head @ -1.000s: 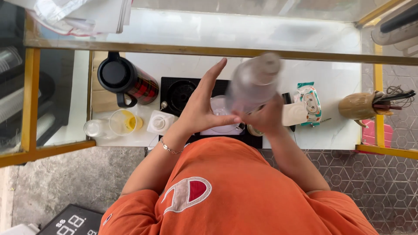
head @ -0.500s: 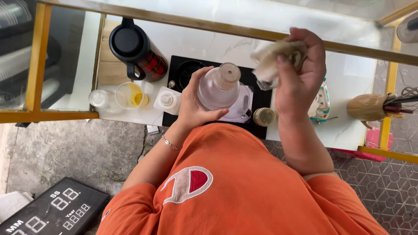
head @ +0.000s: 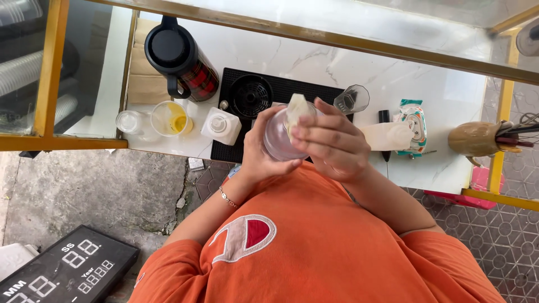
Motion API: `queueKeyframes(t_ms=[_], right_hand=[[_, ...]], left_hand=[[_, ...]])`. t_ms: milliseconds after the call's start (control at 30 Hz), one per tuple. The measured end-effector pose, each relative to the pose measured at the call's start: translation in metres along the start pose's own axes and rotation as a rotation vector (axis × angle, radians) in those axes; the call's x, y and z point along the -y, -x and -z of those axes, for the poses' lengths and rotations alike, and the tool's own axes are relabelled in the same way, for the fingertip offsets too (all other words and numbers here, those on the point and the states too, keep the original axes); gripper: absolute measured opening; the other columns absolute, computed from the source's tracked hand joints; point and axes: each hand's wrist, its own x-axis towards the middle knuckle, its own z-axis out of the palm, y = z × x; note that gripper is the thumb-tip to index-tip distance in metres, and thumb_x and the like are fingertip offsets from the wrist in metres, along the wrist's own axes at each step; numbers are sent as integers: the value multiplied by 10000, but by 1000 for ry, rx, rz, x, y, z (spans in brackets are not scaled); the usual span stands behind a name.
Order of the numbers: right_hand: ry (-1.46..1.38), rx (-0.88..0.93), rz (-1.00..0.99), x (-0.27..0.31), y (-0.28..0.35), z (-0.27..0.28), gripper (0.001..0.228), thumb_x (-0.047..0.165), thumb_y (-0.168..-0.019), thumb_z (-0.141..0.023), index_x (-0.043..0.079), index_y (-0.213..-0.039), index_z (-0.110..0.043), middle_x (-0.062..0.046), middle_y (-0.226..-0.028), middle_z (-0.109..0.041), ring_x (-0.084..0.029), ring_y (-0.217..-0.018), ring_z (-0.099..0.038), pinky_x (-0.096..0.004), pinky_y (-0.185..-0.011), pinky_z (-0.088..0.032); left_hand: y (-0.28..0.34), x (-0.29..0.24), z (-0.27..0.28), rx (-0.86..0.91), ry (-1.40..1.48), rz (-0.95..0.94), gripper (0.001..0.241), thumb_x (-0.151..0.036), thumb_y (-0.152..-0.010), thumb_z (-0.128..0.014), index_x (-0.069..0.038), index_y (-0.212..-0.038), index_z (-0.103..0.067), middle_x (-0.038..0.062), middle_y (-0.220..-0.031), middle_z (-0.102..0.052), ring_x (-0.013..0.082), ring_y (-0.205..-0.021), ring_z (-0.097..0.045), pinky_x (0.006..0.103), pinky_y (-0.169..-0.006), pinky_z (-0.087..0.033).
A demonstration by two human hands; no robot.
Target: Cleaning and wiping down various beverage containers and equipment using wet wipes at a coffee shop counter.
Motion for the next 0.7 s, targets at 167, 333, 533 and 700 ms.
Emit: queueKeyframes(t_ms=[167, 333, 533, 700], right_hand=[[-120, -237, -258, -14, 17, 18, 182, 64, -983, -607, -63, -855, -629, -168, -740, -627, -333, -690, -627, -518, -768, -595], [-229, 61, -648, -1, -15, 15, 730, 456, -751, -903, -67, -1198, -660, -122, -877, -555, -139, -764, -505, -310, -746, -456], [-396, 24, -623, -20, -8, 18, 572, 346, -676, -951, -93, -971, -731, -80, -774, -497, -104, -668, -443, -262, -645, -409], [-423, 10, -696, -24, 2, 17, 547, 348, -721, -911, -72, -1008, -710, -69, -806, -518, -98, -690, -459, -253, -660, -416]], left_hand=[[-19, -17, 13, -30, 21, -34, 1045, -637, -549, -906, -131, -1383, -531, 109, -1291, -674, 283, -1142, -700, 442, -1030, -523], [-26, -33, 13, 54, -114, -99, 1026, -584, -521, -948, -155, -1373, -571, 57, -1269, -695, 257, -1123, -719, 390, -993, -553], [-32, -36, 15, 115, -117, -92, 1023, -569, -508, -949, -158, -1370, -580, 47, -1257, -701, 266, -1111, -721, 391, -963, -568], [-33, -32, 12, 113, -191, -83, 1000, -515, -531, -943, -146, -1371, -547, 66, -1251, -692, 276, -1094, -720, 392, -937, -575]])
